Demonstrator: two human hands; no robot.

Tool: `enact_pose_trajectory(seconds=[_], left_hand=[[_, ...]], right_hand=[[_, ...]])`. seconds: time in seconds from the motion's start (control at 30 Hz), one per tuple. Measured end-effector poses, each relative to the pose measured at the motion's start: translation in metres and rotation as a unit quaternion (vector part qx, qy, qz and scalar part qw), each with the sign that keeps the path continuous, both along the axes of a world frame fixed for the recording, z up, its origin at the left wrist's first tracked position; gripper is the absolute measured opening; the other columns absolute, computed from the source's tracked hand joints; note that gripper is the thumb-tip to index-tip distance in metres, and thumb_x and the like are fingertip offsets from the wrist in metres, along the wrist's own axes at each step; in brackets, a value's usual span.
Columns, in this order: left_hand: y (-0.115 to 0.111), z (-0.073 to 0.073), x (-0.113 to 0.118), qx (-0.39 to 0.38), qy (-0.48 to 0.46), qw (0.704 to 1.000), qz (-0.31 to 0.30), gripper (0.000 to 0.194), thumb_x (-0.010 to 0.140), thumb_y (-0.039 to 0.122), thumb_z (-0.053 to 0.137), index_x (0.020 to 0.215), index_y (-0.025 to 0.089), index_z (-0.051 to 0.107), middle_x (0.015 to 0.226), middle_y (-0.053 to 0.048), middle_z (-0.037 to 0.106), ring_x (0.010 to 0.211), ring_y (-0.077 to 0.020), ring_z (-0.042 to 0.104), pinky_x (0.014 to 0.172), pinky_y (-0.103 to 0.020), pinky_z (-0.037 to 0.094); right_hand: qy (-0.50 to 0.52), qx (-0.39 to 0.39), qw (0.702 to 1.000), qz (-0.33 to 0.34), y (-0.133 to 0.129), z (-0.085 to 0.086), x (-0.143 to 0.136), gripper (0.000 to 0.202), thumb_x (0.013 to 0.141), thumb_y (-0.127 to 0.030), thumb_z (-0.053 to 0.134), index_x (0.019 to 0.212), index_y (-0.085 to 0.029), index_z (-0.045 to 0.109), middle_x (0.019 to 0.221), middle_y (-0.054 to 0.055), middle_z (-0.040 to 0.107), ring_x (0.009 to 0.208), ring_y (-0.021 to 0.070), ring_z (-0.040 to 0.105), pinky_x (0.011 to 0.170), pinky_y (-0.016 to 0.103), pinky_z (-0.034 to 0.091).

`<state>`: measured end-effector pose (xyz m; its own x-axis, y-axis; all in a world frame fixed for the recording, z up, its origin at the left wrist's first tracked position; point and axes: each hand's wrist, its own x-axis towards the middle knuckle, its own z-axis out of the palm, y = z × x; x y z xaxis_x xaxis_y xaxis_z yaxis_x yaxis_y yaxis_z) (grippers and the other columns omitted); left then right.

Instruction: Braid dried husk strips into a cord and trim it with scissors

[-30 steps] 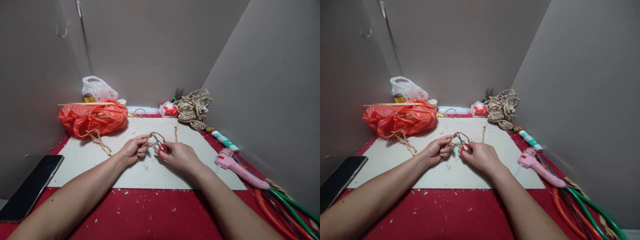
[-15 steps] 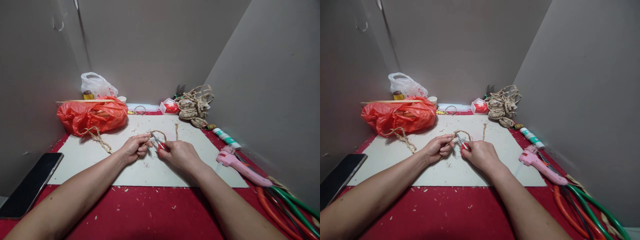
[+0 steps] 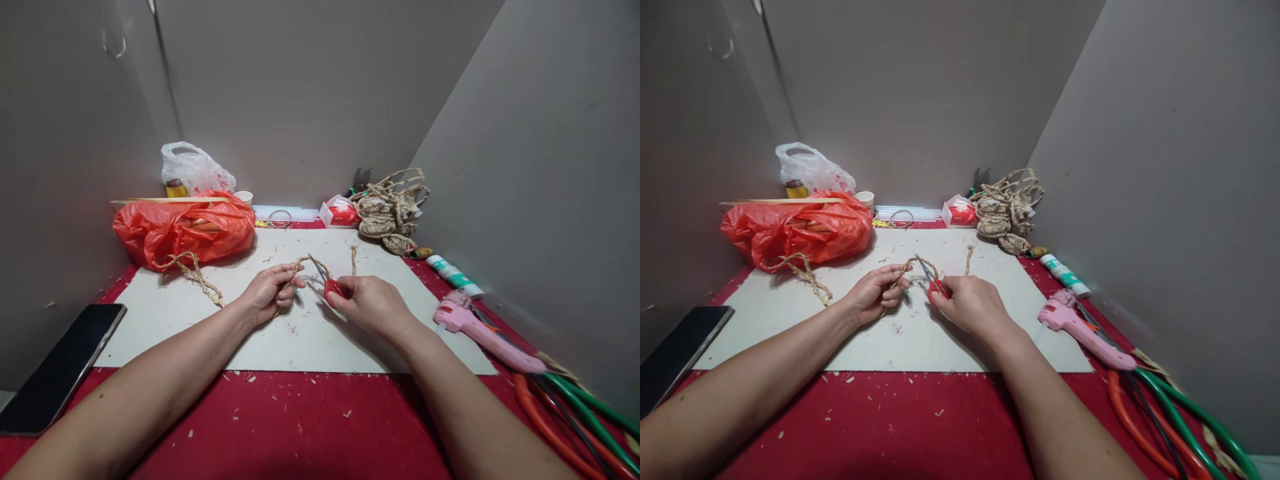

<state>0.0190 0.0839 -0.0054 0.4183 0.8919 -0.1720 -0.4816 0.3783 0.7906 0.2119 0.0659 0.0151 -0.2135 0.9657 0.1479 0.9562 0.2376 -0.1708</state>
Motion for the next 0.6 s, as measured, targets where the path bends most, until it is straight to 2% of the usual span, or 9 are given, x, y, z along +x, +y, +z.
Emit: enact_pose_trajectory(seconds=[0.13, 0.33, 0.5, 0.6], left_hand=[[-0.002, -0.001, 0.003, 0.009, 0.009, 0.999, 0.032, 0.012, 0.075, 0.015, 0.059, 0.086, 0.010, 0.058, 0.073, -0.006, 0.064, 0.040, -0.0013, 0.034, 0.037, -0.014, 0.021], [-0.004, 0.002, 0.005, 0.027, 0.042, 0.997, 0.055, 0.011, 0.069, 0.012, 0.062, 0.078, 0.012, 0.055, 0.073, -0.008, 0.066, 0.042, -0.0034, 0.041, 0.038, -0.015, 0.027], [-0.005, 0.005, 0.007, 0.071, 0.120, 0.983, 0.120, 0.015, 0.068, 0.014, 0.065, 0.081, 0.010, 0.060, 0.067, -0.005, 0.064, 0.043, -0.0051, 0.046, 0.039, -0.017, 0.033], [-0.006, 0.006, 0.008, 0.090, 0.151, 0.974, 0.143, 0.014, 0.066, 0.014, 0.066, 0.079, 0.009, 0.063, 0.056, 0.000, 0.057, 0.042, -0.0053, 0.045, 0.039, -0.018, 0.033]], right_hand=[[-0.006, -0.010, 0.999, 0.030, -0.003, 0.002, -0.001, 0.030, 0.077, -0.044, 0.047, 0.062, -0.021, 0.059, 0.054, 0.000, 0.058, 0.048, 0.0119, 0.045, 0.049, 0.026, 0.020], [-0.049, -0.005, 0.998, 0.042, -0.008, 0.006, -0.004, 0.029, 0.077, -0.044, 0.048, 0.066, -0.020, 0.060, 0.059, 0.002, 0.062, 0.052, 0.0139, 0.051, 0.049, 0.026, 0.021], [-0.111, 0.030, 0.992, 0.047, -0.011, 0.007, -0.007, 0.033, 0.079, -0.046, 0.045, 0.071, -0.020, 0.063, 0.064, 0.006, 0.067, 0.057, 0.0178, 0.058, 0.050, 0.027, 0.022], [-0.134, 0.040, 0.989, 0.045, -0.014, 0.008, -0.010, 0.037, 0.081, -0.048, 0.043, 0.077, -0.020, 0.065, 0.069, 0.008, 0.069, 0.061, 0.0209, 0.061, 0.052, 0.028, 0.026]])
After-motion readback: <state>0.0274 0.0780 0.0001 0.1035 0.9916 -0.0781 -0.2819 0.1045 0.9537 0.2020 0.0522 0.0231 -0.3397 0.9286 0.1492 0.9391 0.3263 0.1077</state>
